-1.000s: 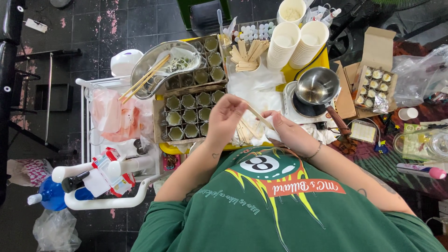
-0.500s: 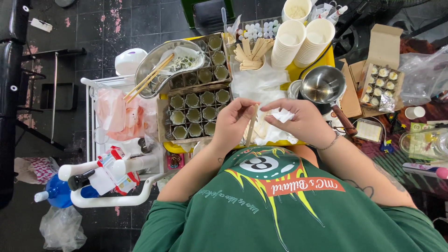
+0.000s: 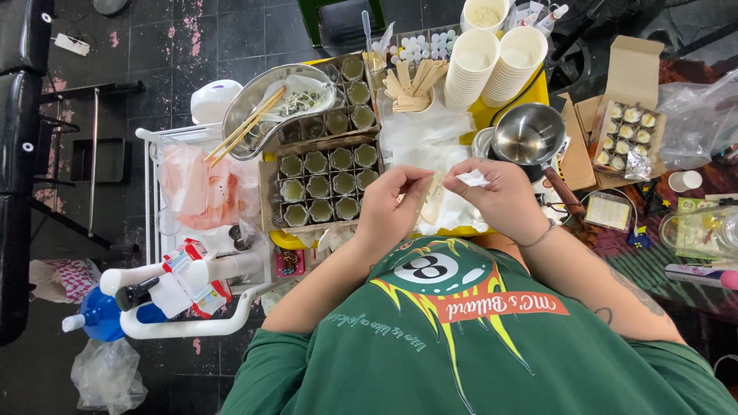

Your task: The recorder is wiping individual wooden sticks with a white cloth at a workspace.

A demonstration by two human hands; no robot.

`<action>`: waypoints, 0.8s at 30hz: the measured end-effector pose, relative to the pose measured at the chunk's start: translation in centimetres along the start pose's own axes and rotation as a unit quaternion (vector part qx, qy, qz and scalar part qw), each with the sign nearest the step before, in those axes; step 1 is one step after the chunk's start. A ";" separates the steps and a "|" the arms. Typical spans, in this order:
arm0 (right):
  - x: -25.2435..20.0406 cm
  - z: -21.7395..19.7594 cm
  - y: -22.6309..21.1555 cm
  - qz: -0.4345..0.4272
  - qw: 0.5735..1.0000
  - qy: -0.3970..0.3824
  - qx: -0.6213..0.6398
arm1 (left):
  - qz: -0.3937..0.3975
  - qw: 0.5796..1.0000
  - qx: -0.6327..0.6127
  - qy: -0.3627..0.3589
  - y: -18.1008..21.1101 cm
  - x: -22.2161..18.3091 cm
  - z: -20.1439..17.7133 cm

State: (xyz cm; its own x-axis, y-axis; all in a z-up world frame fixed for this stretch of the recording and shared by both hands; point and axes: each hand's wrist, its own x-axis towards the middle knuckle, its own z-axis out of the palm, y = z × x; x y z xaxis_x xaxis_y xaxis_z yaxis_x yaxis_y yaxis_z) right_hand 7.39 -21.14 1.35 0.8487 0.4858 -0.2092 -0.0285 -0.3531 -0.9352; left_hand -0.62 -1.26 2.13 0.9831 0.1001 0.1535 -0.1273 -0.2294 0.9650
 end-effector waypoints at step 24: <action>-1.1 -2.5 -1.7 0.011 0.998 -0.059 0.011 | -0.009 0.999 -0.033 0.029 1.4 -1.5 3.1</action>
State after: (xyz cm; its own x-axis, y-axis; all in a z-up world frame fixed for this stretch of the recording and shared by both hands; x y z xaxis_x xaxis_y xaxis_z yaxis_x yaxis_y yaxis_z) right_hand 7.81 -23.12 3.87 0.7799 0.5688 -0.2610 -0.0589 -0.3484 -0.9355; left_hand -1.84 -4.73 2.57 0.9761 0.1610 0.1456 -0.1194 -0.1619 0.9796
